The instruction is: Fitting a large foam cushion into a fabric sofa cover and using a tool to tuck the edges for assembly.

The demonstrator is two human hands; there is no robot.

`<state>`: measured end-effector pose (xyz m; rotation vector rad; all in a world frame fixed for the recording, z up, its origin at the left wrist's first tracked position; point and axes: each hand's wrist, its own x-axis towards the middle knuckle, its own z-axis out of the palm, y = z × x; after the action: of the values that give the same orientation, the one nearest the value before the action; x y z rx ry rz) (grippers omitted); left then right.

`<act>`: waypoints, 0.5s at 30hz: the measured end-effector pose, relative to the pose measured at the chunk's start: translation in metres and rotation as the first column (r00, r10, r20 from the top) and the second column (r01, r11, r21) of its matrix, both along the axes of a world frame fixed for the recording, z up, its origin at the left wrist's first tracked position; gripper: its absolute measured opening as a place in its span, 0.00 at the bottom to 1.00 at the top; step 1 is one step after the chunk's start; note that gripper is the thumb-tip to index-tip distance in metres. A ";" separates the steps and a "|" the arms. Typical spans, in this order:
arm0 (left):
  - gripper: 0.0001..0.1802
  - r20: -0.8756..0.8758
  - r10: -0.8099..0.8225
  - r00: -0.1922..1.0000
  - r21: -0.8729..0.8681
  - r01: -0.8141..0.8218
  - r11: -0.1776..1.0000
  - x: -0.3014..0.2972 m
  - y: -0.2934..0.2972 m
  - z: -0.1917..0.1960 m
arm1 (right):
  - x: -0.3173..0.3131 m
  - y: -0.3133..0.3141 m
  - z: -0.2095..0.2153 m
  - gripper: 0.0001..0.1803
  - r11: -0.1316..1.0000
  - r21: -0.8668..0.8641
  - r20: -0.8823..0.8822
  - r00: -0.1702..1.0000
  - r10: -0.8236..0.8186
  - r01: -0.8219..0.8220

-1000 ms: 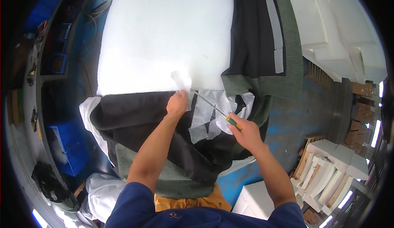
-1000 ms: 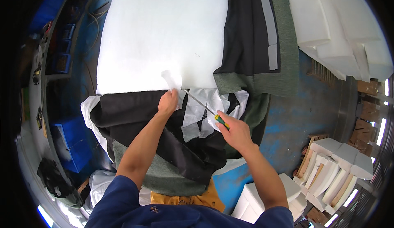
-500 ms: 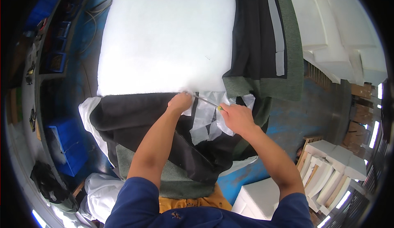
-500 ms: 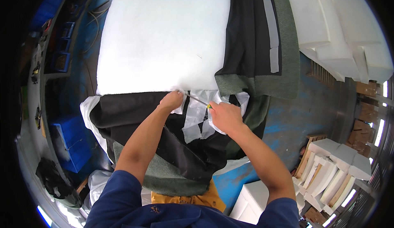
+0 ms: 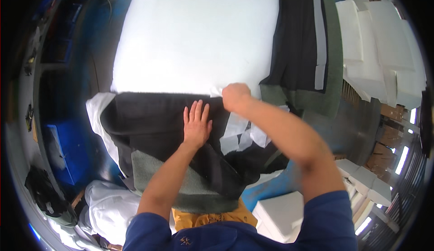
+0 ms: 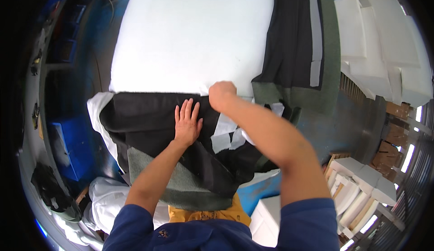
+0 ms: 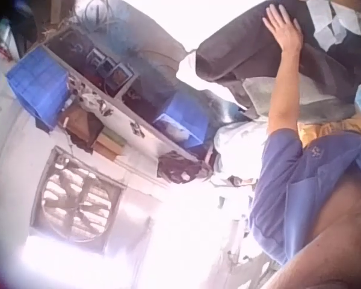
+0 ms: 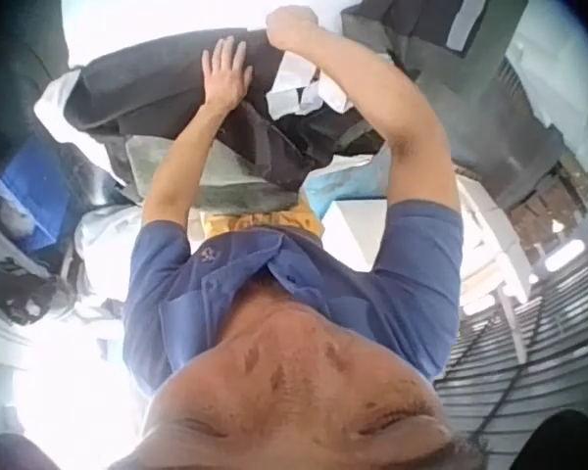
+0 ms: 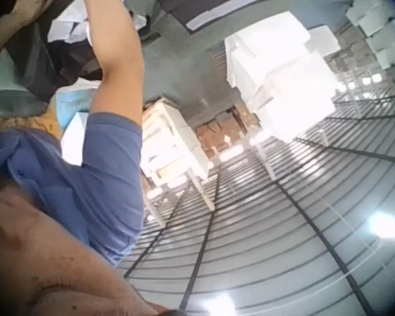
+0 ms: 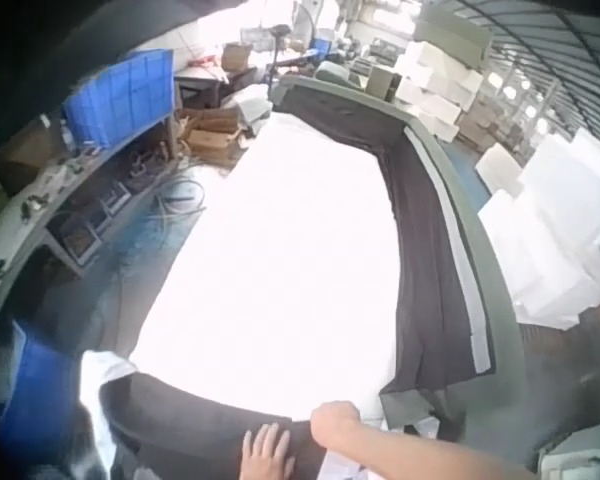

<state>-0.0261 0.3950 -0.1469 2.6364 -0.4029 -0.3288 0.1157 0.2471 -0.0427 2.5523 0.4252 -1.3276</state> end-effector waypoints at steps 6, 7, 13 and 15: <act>0.37 0.012 -0.060 0.998 -0.012 0.060 0.998 0.007 -0.018 -0.010 | 0.013 0.000 -0.025 0.12 0.999 0.016 0.160 0.987 0.026 -0.029; 0.37 0.003 -0.056 0.998 -0.001 0.056 0.998 0.007 -0.005 -0.008 | 0.027 0.010 -0.016 0.11 1.000 -0.013 0.014 1.000 -0.026 0.026; 0.36 -0.013 -0.049 0.999 -0.063 0.048 0.997 0.006 -0.011 -0.014 | 0.008 -0.005 -0.003 0.12 1.000 -0.002 0.056 0.998 -0.029 0.029; 0.36 -0.009 -0.056 0.998 -0.046 0.056 0.997 0.006 -0.018 -0.016 | -0.004 -0.018 -0.026 0.12 0.995 -0.057 0.102 0.992 -0.073 0.079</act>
<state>-0.0201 0.3772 -0.1628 2.5816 -0.4760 -0.3463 0.1114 0.2289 -0.0688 2.5944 0.2662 -1.2110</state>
